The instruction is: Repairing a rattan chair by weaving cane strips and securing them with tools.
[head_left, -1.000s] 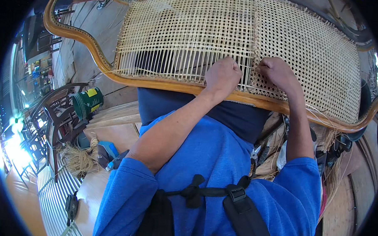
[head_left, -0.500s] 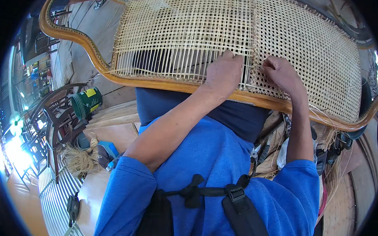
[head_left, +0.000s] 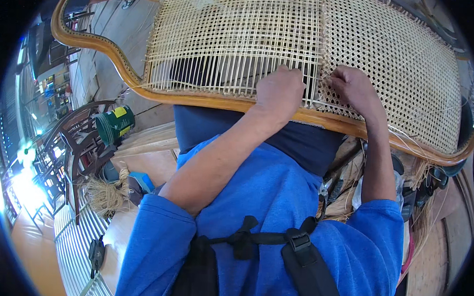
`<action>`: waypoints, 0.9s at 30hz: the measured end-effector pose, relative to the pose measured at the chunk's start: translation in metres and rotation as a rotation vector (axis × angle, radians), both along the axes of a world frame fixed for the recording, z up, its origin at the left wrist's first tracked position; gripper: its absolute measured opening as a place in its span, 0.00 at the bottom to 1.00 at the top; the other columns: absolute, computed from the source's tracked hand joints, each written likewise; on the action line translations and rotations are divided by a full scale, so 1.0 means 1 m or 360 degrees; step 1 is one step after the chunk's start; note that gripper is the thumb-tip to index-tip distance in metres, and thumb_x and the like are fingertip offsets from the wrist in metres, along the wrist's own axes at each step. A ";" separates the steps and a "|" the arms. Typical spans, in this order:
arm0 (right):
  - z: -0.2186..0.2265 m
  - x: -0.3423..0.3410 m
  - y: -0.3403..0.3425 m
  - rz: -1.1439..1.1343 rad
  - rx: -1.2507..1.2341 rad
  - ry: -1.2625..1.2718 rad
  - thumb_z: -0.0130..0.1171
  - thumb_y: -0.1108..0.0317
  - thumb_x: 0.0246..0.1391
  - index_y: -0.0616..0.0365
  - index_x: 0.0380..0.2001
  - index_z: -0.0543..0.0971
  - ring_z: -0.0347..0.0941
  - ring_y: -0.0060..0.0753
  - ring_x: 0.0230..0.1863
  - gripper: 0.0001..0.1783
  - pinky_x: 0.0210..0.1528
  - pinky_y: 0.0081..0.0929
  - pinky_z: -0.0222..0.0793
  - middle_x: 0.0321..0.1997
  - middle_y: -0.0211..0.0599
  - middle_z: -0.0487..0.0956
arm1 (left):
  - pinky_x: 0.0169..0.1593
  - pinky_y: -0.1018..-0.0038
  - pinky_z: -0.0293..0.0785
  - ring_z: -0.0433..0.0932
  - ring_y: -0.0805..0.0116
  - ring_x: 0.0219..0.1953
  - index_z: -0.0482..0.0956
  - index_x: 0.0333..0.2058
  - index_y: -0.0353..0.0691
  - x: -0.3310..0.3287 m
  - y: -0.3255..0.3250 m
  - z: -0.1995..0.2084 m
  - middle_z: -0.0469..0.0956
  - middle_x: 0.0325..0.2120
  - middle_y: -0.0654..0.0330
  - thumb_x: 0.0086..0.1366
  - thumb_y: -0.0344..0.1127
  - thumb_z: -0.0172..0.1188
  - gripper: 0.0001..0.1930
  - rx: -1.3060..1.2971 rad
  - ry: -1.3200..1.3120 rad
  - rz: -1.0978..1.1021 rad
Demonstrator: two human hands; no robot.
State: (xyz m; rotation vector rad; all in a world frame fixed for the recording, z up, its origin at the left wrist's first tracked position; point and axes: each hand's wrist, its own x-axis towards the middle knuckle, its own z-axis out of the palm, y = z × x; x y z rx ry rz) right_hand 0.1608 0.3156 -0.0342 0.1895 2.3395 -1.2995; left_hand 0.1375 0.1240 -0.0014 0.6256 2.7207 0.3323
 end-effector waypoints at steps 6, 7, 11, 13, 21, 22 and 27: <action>-0.001 0.001 0.002 0.0055 0.0066 0.0043 0.54 0.65 0.54 0.63 0.23 0.72 0.67 0.20 0.15 0.12 0.19 0.22 0.64 0.15 0.30 0.69 | 0.35 0.58 0.74 0.78 0.51 0.30 0.78 0.25 0.38 -0.018 0.002 0.000 0.78 0.26 0.50 0.53 0.36 0.58 0.08 0.0042 -0.0512 0.0284; -0.002 0.002 0.003 0.0029 -0.0025 -0.0003 0.53 0.66 0.54 0.63 0.23 0.72 0.67 0.20 0.16 0.11 0.19 0.21 0.64 0.16 0.30 0.69 | 0.35 0.58 0.73 0.78 0.51 0.30 0.79 0.25 0.39 -0.021 0.001 -0.001 0.78 0.25 0.50 0.53 0.36 0.57 0.07 0.0087 -0.0810 0.0442; 0.006 0.000 0.002 0.0001 -0.0183 -0.0121 0.52 0.67 0.53 0.63 0.24 0.72 0.67 0.18 0.16 0.10 0.19 0.20 0.65 0.16 0.29 0.69 | 0.35 0.58 0.73 0.78 0.51 0.29 0.79 0.25 0.39 -0.013 0.001 -0.006 0.78 0.24 0.50 0.52 0.36 0.57 0.07 0.0153 -0.0729 0.0540; 0.003 0.000 0.002 -0.0007 -0.0185 -0.0081 0.51 0.68 0.53 0.63 0.24 0.72 0.67 0.18 0.16 0.10 0.17 0.20 0.64 0.16 0.29 0.70 | 0.35 0.59 0.73 0.77 0.50 0.28 0.78 0.25 0.40 -0.002 0.003 -0.007 0.78 0.24 0.50 0.53 0.35 0.55 0.07 0.0157 -0.0307 0.0486; -0.005 0.005 -0.012 0.0011 0.0336 0.0187 0.55 0.60 0.53 0.63 0.27 0.76 0.70 0.30 0.22 0.15 0.28 0.32 0.65 0.20 0.39 0.74 | 0.35 0.57 0.72 0.76 0.47 0.29 0.78 0.26 0.40 -0.004 -0.006 -0.002 0.77 0.25 0.48 0.57 0.40 0.56 0.10 -0.0037 -0.0019 0.0073; -0.002 0.003 -0.011 0.0020 0.0337 0.0188 0.55 0.60 0.53 0.63 0.27 0.76 0.70 0.30 0.22 0.15 0.28 0.32 0.65 0.20 0.39 0.74 | 0.34 0.58 0.72 0.76 0.48 0.28 0.78 0.25 0.39 -0.004 -0.007 -0.001 0.77 0.23 0.48 0.57 0.40 0.56 0.11 -0.0092 -0.0051 0.0075; -0.007 0.003 -0.007 0.0030 0.0216 0.0126 0.55 0.61 0.54 0.63 0.27 0.76 0.69 0.30 0.21 0.14 0.26 0.30 0.65 0.19 0.39 0.74 | 0.30 0.62 0.72 0.76 0.55 0.23 0.79 0.21 0.37 -0.022 -0.010 -0.006 0.76 0.18 0.50 0.55 0.40 0.58 0.12 0.0051 -0.0455 0.0390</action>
